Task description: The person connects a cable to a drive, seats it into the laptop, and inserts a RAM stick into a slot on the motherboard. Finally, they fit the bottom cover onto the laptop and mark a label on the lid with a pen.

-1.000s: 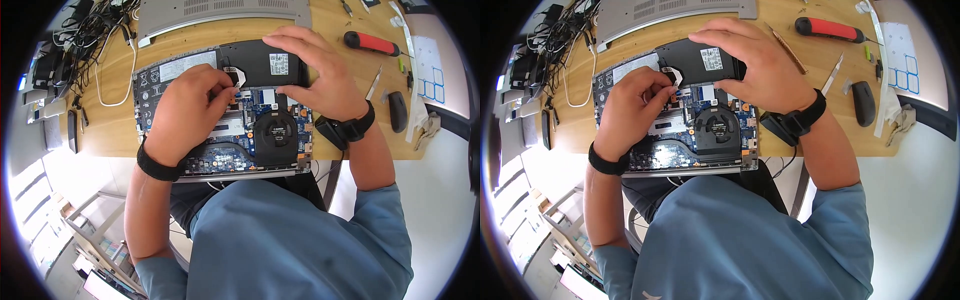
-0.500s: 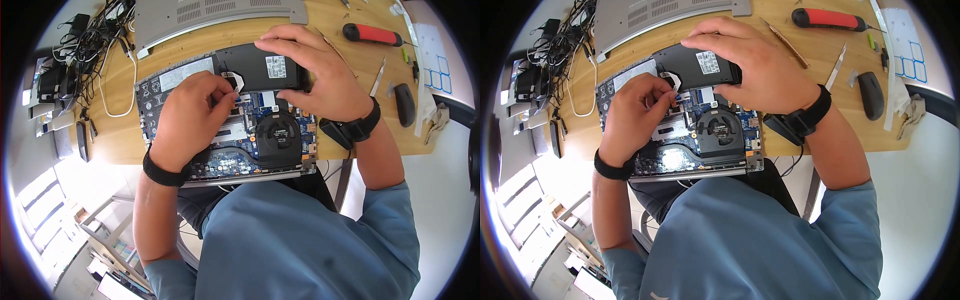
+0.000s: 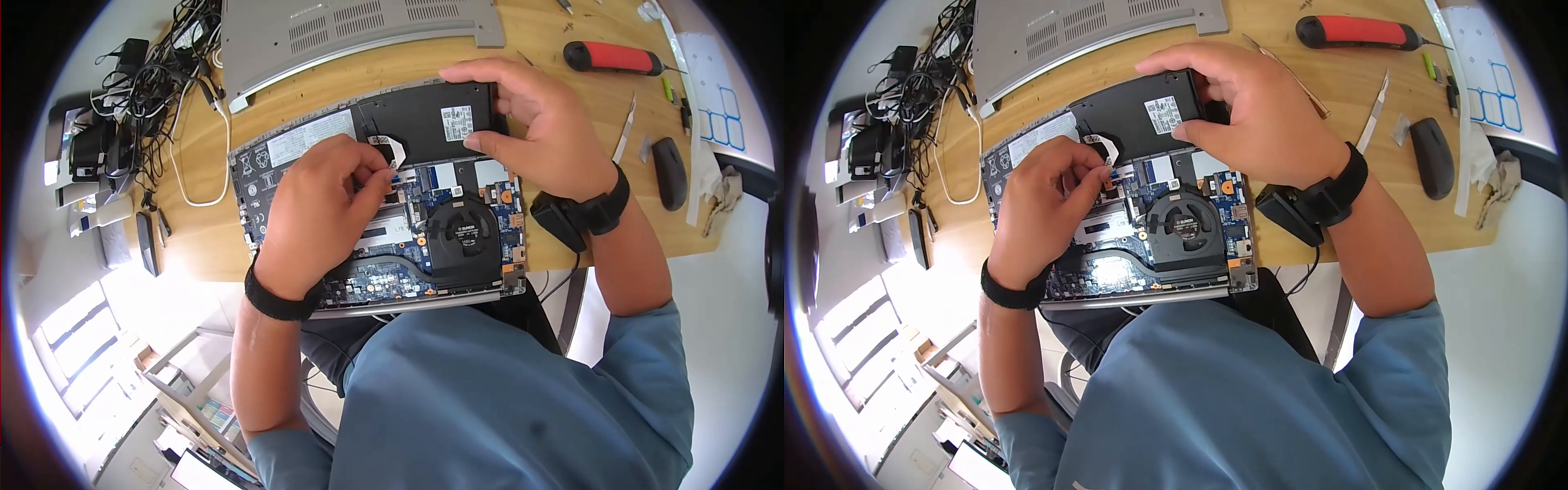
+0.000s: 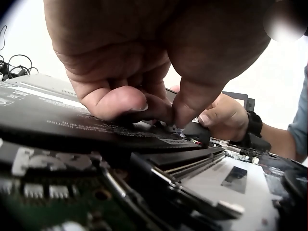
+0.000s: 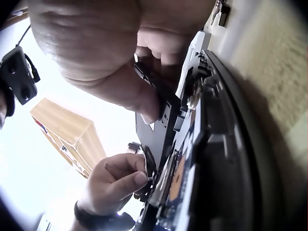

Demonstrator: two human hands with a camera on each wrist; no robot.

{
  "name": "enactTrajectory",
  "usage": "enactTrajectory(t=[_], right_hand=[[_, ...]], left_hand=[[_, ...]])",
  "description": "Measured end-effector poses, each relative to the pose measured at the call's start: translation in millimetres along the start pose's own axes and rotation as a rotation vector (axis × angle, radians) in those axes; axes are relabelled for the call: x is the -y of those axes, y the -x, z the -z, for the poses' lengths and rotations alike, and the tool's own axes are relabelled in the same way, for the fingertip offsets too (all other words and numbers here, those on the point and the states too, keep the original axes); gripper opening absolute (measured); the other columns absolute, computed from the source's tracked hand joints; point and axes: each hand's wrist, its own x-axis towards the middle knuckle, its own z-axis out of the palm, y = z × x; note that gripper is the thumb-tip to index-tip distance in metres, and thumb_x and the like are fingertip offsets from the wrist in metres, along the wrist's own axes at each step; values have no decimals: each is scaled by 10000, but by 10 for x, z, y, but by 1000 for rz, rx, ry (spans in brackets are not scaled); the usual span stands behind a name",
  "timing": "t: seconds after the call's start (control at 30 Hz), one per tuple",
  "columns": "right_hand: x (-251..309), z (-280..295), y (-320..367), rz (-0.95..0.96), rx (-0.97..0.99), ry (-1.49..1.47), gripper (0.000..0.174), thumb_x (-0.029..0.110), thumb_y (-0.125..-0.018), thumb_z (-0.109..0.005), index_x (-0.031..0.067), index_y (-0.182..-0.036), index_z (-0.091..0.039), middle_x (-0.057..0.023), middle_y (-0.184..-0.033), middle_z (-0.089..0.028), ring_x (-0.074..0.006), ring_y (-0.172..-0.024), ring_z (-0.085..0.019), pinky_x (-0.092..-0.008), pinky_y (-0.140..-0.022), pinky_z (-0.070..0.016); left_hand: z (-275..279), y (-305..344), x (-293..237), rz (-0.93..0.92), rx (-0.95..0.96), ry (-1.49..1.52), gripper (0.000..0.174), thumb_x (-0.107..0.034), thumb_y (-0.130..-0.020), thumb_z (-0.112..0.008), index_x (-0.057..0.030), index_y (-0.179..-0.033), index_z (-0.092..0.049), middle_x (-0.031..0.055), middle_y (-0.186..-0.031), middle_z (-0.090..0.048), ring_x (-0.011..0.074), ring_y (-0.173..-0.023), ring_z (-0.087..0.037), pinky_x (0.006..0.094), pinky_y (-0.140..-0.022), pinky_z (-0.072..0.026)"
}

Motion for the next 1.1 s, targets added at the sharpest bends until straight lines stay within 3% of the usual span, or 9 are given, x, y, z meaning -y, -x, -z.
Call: enactTrajectory(t=[0.3,0.37,0.4,0.5,0.57,0.7,0.8,1.0,1.1], right_hand=[[7,10,-3,-49,12,-22,493,-174,-805,-659,29,-1254,-653,-78,-1205,-656,-151,-1029,-670,-287,-884,-565],[5,17,5,-37,3,17,494,-165,-798,-670,45,-1245,-664,-68,-1203,-657,-148,-1026,-664,-284,-876,-563],[3,19,7,-25,-7,55,495,-155,-791,-682,61,-1237,-675,-58,-1201,-658,-145,-1022,-657,-281,-867,-561],[1,22,12,-29,-14,69,501,-136,-775,-704,88,-1223,-689,-43,-1193,-668,-147,-1024,-648,-284,-862,-560],[6,24,8,-16,-13,68,494,-135,-774,-706,88,-1215,-692,-42,-1186,-674,-147,-1017,-650,-283,-858,-556],[15,37,13,1,-7,98,473,-131,-770,-711,84,-1191,-697,-38,-1156,-692,-144,-1006,-652,-276,-837,-546],[28,48,8,44,4,133,462,-134,-770,-709,78,-1180,-697,-38,-1136,-697,-140,-1003,-653,-269,-828,-539],[-23,25,10,97,-27,77,399,-146,-770,-693,63,-1108,-715,-46,-1072,-704,-138,-934,-667,-266,-776,-547],[24,43,1,148,-13,152,383,-150,-766,-685,61,-1083,-721,-45,-1036,-706,-135,-897,-670,-258,-748,-544]], left_hand=[[10,1,-10,-4,15,5,74,-68,-870,-721,-11,-900,-684,91,-778,-611,228,-661,-623,329,-608,-497],[-2,8,2,-24,-6,-5,45,-30,-864,-726,-17,-888,-691,37,-782,-633,118,-645,-574,265,-581,-443],[-3,8,6,-24,-6,-5,45,-30,-864,-726,-17,-888,-691,37,-782,-633,118,-645,-574,265,-581,-443],[2,7,2,-61,-22,-16,43,-26,-857,-728,-19,-886,-697,45,-780,-634,127,-641,-577,265,-580,-448],[19,1,-17,-46,0,-30,81,-72,-871,-723,-6,-889,-680,91,-786,-619,233,-666,-634,326,-615,-508],[2,7,0,-57,-5,-36,80,-71,-869,-725,-7,-886,-679,92,-786,-620,237,-666,-634,329,-614,-511],[-16,9,24,-95,-34,-33,63,-9,-839,-736,-10,-886,-694,57,-779,-632,145,-636,-589,271,-570,-461],[-28,17,8,-130,-37,-62,63,1,-840,-732,-3,-888,-692,64,-778,-628,156,-642,-600,276,-573,-475],[-26,22,-25,-105,-30,-76,65,-49,-859,-721,-6,-873,-674,93,-801,-631,248,-703,-676,335,-618,-535]])
